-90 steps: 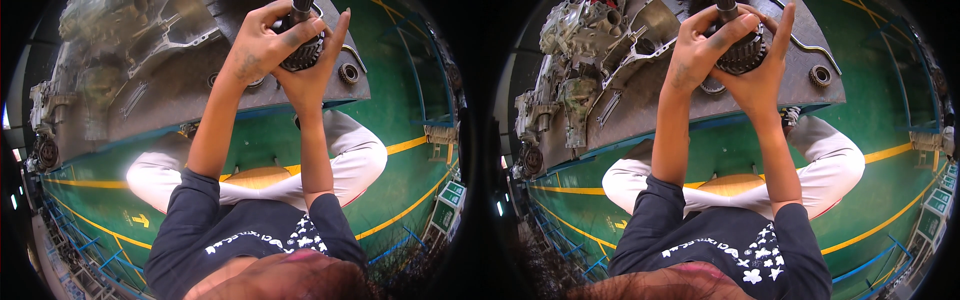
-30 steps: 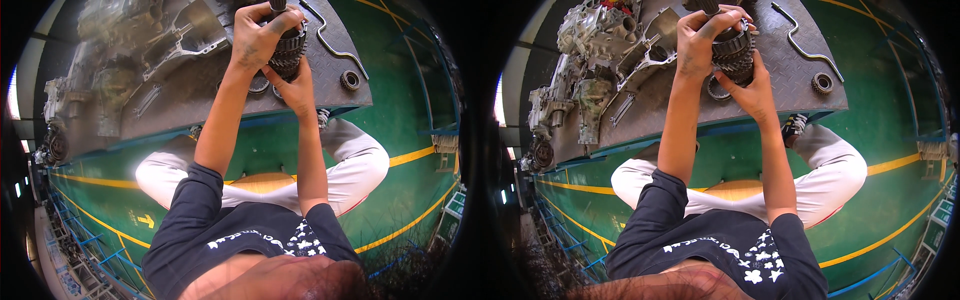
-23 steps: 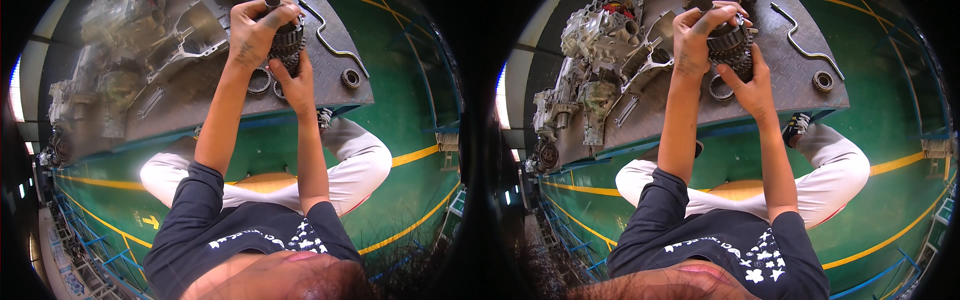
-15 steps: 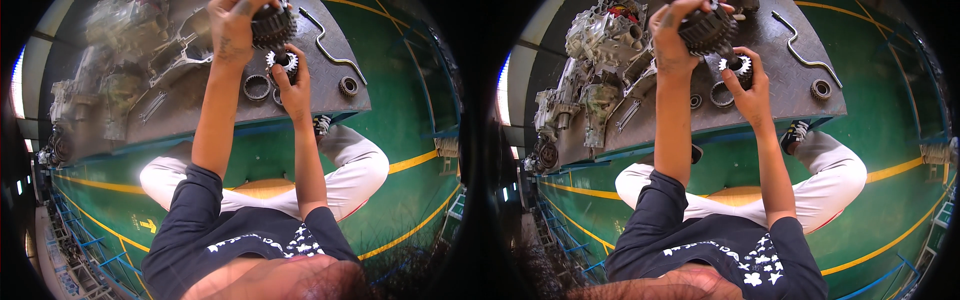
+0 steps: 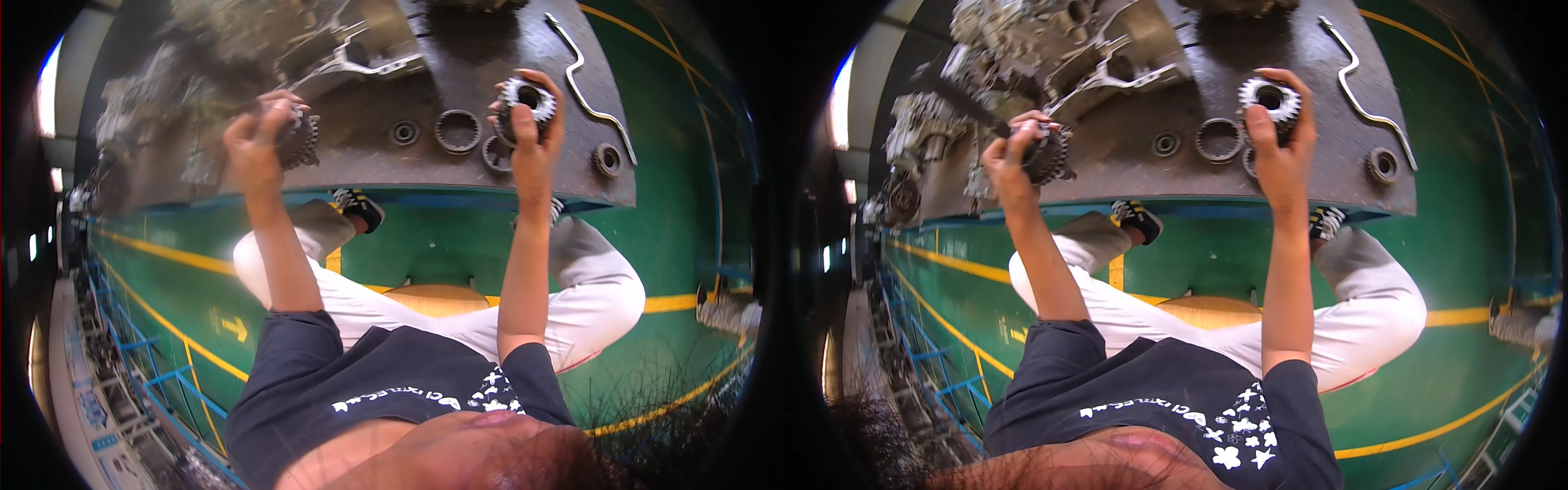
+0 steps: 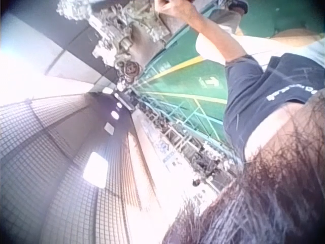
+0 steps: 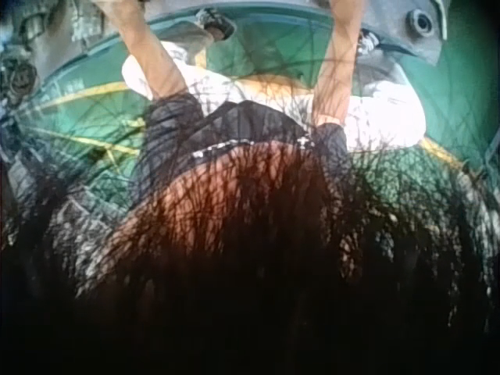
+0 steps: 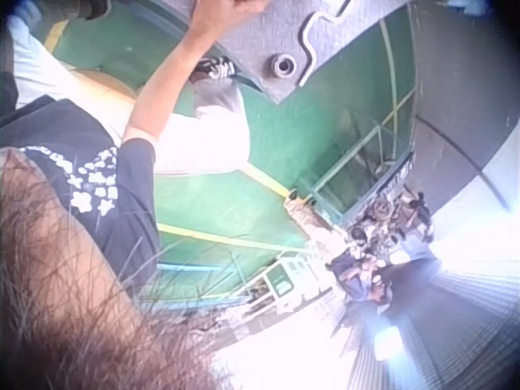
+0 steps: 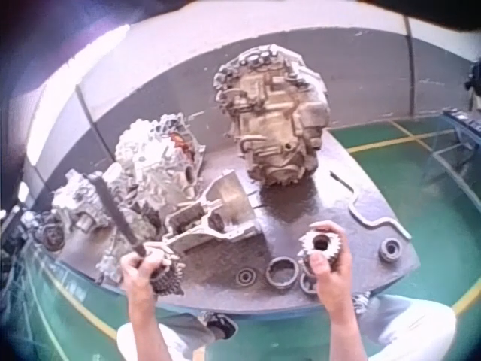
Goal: The person disassembles a mechanical gear assembly by hand, removing various gears and synchronizer rings from a central shaft and placing them on a metal workbench.
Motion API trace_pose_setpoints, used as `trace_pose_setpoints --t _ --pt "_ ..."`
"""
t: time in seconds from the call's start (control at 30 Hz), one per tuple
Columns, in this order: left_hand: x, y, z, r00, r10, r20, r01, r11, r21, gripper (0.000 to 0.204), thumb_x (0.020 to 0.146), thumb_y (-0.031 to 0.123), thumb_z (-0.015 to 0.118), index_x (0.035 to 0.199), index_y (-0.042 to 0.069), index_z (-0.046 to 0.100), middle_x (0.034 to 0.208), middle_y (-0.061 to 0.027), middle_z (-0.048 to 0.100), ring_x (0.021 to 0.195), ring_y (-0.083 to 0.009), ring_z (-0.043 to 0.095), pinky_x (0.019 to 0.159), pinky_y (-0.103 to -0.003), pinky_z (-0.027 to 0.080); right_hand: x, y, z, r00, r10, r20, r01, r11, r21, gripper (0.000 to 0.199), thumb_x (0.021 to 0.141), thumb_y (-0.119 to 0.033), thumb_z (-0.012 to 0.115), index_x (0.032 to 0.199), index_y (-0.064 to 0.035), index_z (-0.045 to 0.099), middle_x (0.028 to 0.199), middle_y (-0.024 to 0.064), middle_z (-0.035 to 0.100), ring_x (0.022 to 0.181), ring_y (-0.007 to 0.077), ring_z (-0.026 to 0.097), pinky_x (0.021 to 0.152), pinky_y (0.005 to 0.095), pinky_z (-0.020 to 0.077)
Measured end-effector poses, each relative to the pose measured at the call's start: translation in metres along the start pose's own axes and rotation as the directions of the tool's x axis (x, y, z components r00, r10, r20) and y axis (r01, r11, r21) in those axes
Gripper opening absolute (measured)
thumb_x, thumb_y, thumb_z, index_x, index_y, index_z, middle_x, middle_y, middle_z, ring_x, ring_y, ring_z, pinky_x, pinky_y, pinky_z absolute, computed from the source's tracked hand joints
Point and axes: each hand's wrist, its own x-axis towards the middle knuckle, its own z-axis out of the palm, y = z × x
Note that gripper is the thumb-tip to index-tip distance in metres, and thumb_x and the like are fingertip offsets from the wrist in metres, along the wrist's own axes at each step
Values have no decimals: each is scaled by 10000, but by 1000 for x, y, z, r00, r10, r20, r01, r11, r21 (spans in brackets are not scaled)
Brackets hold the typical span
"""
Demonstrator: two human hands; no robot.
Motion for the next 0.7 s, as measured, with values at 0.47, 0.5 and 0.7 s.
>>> trace_pose_setpoints --t 0.47,0.5,0.7 --pt "4 -135 -50 886 98 453 -457 338 823 255 729 297 853 900 110 824 1084 -16 767 882 -291 754 780 -404 615 -9 1 10 999 -52 5 53 998 -29 479 1025 -212 715 1446 -49 556 1208 128 692 970 176 698 890 301 579" --pt "6 -142 -51 872 101 480 -486 302 820 264 725 307 856 903 114 826 1095 -12 767 898 -285 755 787 -408 617 -9 1 10 998 -64 13 64 997 -31 480 1028 -216 715 1448 -47 554 1213 131 694 974 177 699 891 302 579" --pt "18 -164 -51 866 135 481 -500 256 827 247 776 285 833 946 112 792 991 -59 705 939 -304 716 762 -457 597 -10 5 4 1000 -30 -3 30 1000 4 497 1027 -205 761 1458 -67 555 1188 57 653 986 138 660 901 269 547"
